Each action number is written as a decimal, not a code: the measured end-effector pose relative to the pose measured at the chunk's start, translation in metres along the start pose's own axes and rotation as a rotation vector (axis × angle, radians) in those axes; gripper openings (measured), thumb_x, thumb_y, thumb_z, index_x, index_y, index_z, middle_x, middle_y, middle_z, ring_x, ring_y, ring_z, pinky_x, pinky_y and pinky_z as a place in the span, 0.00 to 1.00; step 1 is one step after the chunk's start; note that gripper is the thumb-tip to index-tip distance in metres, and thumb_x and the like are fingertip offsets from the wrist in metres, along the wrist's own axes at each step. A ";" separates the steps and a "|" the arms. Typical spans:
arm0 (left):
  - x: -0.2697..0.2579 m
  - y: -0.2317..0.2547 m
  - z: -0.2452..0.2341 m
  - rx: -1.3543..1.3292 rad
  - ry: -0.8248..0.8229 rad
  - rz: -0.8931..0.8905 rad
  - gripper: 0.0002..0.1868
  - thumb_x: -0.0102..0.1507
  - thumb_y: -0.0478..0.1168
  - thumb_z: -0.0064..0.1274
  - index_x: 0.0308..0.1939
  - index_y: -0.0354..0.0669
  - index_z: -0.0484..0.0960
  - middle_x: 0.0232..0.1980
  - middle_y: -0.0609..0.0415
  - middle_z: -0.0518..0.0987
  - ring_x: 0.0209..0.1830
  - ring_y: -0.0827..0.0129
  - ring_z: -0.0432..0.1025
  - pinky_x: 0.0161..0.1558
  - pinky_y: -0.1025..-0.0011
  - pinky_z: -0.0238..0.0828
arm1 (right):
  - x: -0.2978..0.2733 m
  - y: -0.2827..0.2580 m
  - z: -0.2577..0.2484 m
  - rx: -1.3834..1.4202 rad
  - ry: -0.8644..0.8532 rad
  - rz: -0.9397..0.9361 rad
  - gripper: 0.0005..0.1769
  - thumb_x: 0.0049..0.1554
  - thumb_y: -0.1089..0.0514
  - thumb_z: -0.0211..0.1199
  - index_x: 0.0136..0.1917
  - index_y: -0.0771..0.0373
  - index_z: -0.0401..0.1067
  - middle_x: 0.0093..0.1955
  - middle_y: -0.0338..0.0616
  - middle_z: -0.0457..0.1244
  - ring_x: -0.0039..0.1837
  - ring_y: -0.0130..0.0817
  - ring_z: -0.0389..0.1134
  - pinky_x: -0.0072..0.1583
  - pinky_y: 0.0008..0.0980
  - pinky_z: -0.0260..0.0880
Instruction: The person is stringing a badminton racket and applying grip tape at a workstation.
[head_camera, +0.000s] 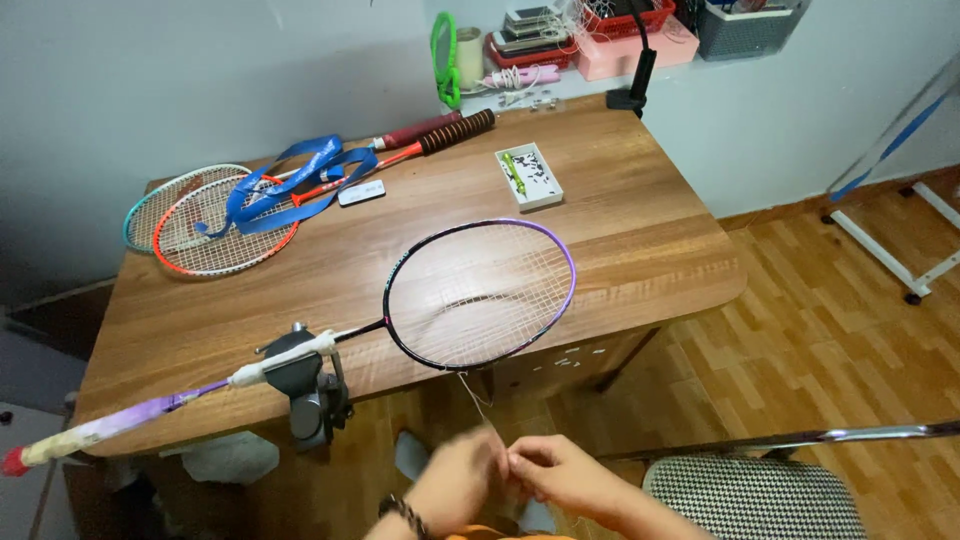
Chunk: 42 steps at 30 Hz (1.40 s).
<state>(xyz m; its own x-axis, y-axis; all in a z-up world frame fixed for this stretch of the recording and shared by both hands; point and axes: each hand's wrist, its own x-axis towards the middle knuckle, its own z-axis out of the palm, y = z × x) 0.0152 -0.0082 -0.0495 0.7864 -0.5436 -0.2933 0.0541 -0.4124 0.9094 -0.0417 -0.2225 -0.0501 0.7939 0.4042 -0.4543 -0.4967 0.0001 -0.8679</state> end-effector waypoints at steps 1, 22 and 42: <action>-0.009 -0.006 0.007 -0.001 -0.003 -0.005 0.10 0.67 0.38 0.42 0.41 0.42 0.80 0.31 0.51 0.76 0.30 0.61 0.70 0.32 0.65 0.66 | -0.005 -0.014 0.003 0.004 0.000 0.003 0.13 0.68 0.53 0.56 0.49 0.64 0.73 0.34 0.35 0.66 0.35 0.21 0.62 0.39 0.24 0.63; -0.032 0.001 0.008 0.487 -0.554 -0.206 0.13 0.63 0.40 0.50 0.47 0.42 0.84 0.47 0.42 0.83 0.52 0.51 0.77 0.53 0.61 0.72 | -0.038 -0.029 0.013 -0.138 -0.492 0.123 0.10 0.66 0.65 0.57 0.55 0.65 0.79 0.39 0.33 0.64 0.41 0.23 0.61 0.46 0.30 0.63; 0.060 0.151 -0.111 -0.287 -0.189 -0.315 0.17 0.68 0.39 0.39 0.54 0.39 0.80 0.38 0.55 0.85 0.28 0.72 0.77 0.31 0.74 0.73 | -0.018 -0.106 -0.028 -0.532 -0.012 0.238 0.22 0.56 0.56 0.64 0.65 0.56 0.71 0.58 0.40 0.72 0.59 0.31 0.71 0.61 0.32 0.72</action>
<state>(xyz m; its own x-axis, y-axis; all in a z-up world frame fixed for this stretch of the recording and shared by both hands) 0.1386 -0.0216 0.1030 0.5799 -0.5586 -0.5931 0.4614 -0.3749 0.8041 0.0069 -0.2553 0.0441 0.6763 0.3472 -0.6497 -0.4139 -0.5504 -0.7251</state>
